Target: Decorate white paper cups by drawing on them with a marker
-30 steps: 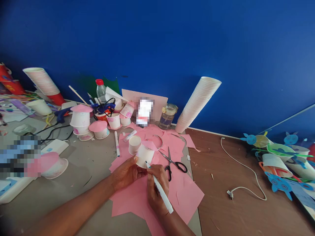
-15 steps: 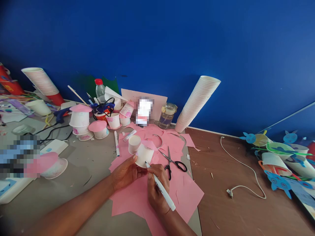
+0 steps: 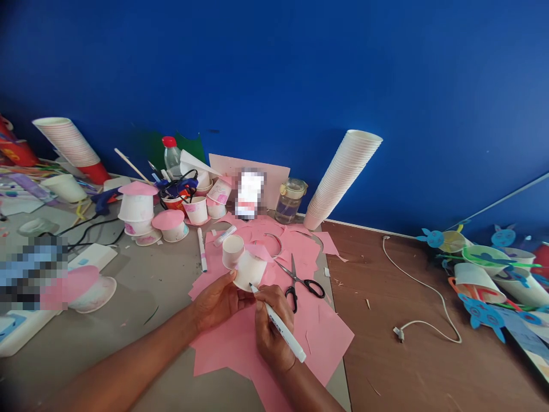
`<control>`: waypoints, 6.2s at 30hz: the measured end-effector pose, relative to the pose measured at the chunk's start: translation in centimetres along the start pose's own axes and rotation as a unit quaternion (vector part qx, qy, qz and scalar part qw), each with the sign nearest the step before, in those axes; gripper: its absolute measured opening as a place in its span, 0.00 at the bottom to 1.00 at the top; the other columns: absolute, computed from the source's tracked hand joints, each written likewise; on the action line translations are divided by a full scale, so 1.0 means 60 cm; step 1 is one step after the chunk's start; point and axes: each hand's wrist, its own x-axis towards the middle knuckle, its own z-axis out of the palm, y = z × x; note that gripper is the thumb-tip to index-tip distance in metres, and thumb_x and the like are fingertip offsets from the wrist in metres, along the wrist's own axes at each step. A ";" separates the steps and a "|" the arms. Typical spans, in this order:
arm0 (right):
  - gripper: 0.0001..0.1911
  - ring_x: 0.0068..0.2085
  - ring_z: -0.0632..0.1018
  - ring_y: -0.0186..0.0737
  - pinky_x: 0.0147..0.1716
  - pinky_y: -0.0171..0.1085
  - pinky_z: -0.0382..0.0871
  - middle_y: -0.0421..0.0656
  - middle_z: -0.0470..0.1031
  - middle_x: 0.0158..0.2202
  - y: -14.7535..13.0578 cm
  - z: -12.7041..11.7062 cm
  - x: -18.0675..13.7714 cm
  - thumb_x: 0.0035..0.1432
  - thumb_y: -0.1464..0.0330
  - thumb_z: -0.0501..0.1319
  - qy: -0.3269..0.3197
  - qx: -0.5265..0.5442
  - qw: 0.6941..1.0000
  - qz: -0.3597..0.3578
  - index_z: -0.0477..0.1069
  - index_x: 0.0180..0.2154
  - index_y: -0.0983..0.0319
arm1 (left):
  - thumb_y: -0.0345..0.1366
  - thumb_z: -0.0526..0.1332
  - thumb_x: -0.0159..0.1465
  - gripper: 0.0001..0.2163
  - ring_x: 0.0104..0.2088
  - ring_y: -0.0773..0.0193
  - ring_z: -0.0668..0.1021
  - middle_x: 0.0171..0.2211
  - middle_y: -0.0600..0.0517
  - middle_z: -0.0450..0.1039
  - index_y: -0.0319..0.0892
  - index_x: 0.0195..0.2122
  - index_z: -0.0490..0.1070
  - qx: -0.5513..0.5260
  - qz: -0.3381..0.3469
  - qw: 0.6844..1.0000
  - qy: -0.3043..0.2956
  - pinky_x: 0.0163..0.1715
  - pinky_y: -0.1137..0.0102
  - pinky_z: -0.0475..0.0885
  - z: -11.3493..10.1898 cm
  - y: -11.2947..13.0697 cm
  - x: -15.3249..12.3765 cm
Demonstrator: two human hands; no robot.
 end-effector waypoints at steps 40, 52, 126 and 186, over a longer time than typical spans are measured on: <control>0.08 0.32 0.73 0.37 0.30 0.36 0.69 0.40 0.70 0.30 -0.004 0.000 0.003 0.64 0.74 0.52 0.034 -0.021 0.999 0.006 0.68 0.39 0.57 | 0.42 0.60 0.66 0.14 0.42 0.57 0.79 0.41 0.43 0.79 0.37 0.45 0.75 -0.004 0.011 1.000 0.006 0.49 0.61 0.70 0.001 0.000 0.000; 0.09 0.34 0.73 0.39 0.35 0.40 0.72 0.40 0.69 0.31 0.004 -0.001 -0.004 0.65 0.73 0.52 0.014 -0.002 1.000 0.015 0.68 0.40 0.57 | 0.43 0.63 0.63 0.14 0.39 0.57 0.80 0.38 0.44 0.80 0.37 0.42 0.75 -0.011 0.007 1.000 0.023 0.48 0.61 0.70 0.005 0.002 -0.001; 0.09 0.37 0.74 0.39 0.41 0.42 0.72 0.41 0.70 0.33 0.002 -0.001 -0.007 0.65 0.73 0.52 -0.017 0.043 0.998 0.034 0.68 0.41 0.57 | 0.43 0.60 0.65 0.14 0.40 0.57 0.80 0.39 0.43 0.79 0.37 0.42 0.74 -0.015 0.004 1.000 0.012 0.48 0.59 0.69 -0.003 -0.002 0.002; 0.07 0.31 0.70 0.37 0.30 0.36 0.67 0.39 0.67 0.30 0.003 0.002 -0.007 0.67 0.69 0.52 0.044 0.030 0.995 0.082 0.69 0.38 0.57 | 0.43 0.61 0.65 0.14 0.40 0.56 0.81 0.37 0.43 0.80 0.37 0.44 0.74 -0.025 -0.002 0.999 0.033 0.50 0.59 0.69 -0.004 0.000 0.002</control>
